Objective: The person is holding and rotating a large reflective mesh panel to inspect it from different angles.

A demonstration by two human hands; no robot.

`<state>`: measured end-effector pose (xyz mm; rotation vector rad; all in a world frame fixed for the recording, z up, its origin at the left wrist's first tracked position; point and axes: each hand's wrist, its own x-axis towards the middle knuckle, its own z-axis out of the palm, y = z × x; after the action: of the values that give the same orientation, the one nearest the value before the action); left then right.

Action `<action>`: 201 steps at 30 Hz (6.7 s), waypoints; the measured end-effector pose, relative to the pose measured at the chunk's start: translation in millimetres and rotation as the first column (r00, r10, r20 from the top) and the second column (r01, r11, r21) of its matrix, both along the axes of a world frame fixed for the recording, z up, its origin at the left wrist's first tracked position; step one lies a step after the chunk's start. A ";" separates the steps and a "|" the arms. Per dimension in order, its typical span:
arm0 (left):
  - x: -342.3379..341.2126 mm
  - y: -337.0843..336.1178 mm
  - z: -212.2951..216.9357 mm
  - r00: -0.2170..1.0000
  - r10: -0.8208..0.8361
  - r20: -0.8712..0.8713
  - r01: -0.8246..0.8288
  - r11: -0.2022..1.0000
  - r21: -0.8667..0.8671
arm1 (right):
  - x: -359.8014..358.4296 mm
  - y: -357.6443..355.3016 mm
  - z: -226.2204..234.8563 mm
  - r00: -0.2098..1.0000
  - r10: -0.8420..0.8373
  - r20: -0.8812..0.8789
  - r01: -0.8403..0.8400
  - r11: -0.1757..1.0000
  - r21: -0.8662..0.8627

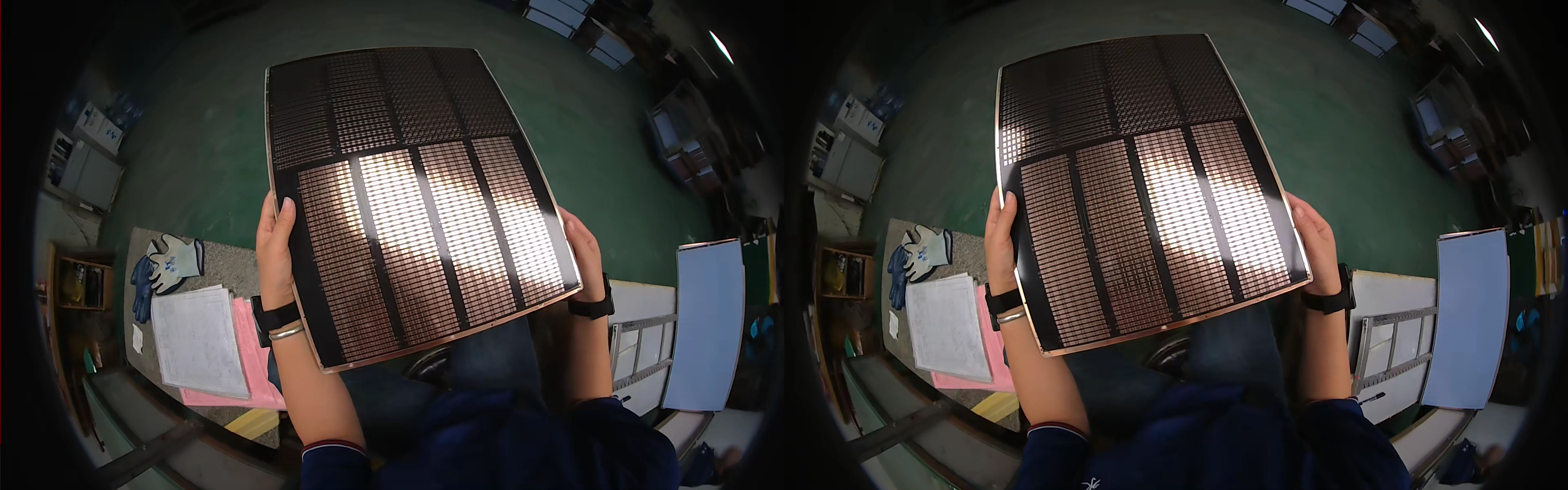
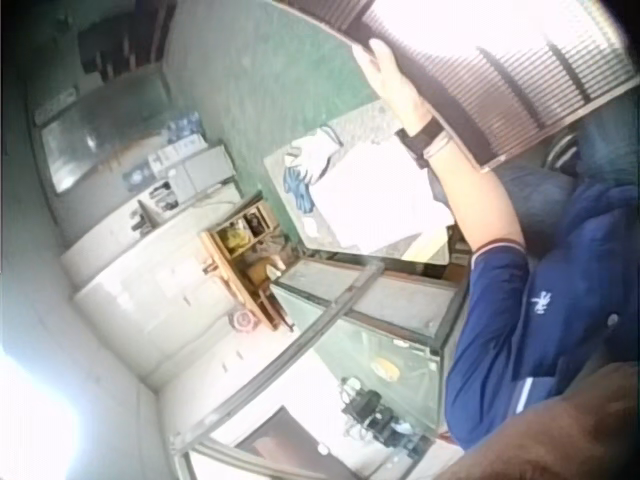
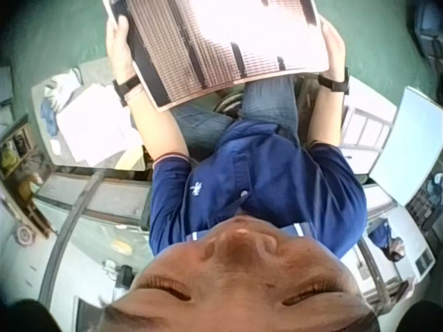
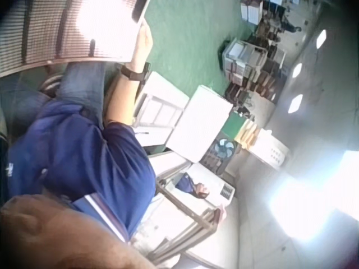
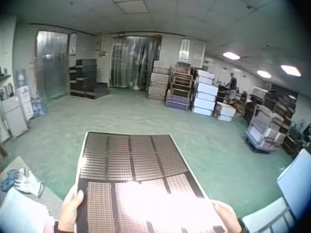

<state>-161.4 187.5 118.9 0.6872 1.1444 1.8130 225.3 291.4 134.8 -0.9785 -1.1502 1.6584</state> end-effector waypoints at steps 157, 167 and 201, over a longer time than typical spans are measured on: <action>13.9 -20.1 8.3 0.989 -0.146 0.006 0.140 0.956 0.258 | 10.0 -1.7 6.5 0.989 -0.023 -0.147 0.040 0.992 0.120; 13.7 -19.9 7.7 0.990 -0.130 0.052 0.106 0.938 0.329 | -4.1 -4.7 15.5 0.984 -0.081 -0.158 0.116 0.967 0.228; 19.3 1.0 -7.1 0.979 -0.111 0.173 0.097 0.991 0.087 | -48.8 32.1 6.0 0.893 0.069 -0.444 0.004 0.987 0.161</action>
<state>-142.1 188.5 111.9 0.6054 0.9079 1.7989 176.5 323.5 140.8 -0.4397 -0.9642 1.6763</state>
